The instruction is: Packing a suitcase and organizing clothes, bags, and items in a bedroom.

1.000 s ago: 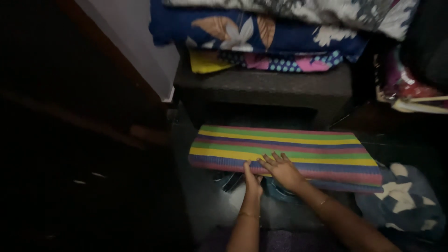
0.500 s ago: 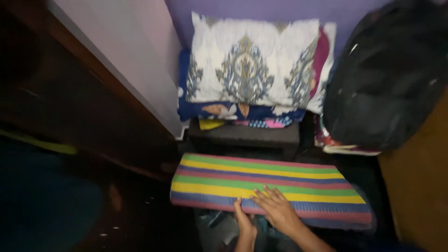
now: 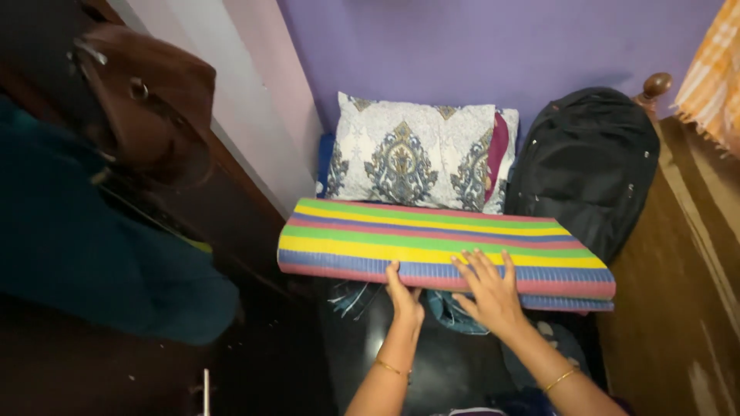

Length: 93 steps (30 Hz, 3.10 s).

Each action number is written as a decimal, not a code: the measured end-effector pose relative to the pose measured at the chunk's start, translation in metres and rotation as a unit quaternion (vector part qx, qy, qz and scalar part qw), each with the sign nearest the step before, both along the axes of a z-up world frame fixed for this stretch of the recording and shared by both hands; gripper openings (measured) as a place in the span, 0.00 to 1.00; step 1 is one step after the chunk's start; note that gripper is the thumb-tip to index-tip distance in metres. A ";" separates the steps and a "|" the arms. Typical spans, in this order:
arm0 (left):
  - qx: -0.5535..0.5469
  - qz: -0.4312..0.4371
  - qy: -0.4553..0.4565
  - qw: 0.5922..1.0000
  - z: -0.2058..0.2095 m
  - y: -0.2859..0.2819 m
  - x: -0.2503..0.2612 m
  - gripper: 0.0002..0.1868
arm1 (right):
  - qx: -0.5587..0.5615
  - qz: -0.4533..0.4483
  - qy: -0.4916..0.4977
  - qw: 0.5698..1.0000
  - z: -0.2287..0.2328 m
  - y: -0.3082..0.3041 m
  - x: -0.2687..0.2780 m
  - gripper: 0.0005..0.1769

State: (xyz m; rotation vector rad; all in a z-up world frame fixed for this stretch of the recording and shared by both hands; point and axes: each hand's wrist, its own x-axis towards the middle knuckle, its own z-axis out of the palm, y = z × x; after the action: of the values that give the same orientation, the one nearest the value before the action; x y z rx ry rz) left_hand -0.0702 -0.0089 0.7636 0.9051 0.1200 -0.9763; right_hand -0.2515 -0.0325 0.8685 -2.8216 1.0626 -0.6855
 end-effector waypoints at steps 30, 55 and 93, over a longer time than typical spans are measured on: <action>0.295 -0.321 -0.810 0.392 0.009 -0.306 0.285 0.62 | 0.182 -0.143 0.260 0.937 -0.090 -0.326 0.254 0.55; -0.034 -0.289 -0.862 0.416 0.080 -0.108 0.130 0.55 | 0.011 -0.330 -0.055 0.942 -0.030 -0.095 0.157 0.44; -0.404 -0.483 -0.757 0.175 0.072 -0.017 -0.092 0.50 | 0.007 -0.762 -0.199 0.617 -0.111 0.150 -0.053 0.40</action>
State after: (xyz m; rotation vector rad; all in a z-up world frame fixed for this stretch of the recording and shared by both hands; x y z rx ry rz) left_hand -0.1623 -0.0260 0.8352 0.3667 -2.8180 -0.4736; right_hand -0.3044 0.1177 0.7571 -0.8486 2.9883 -1.1083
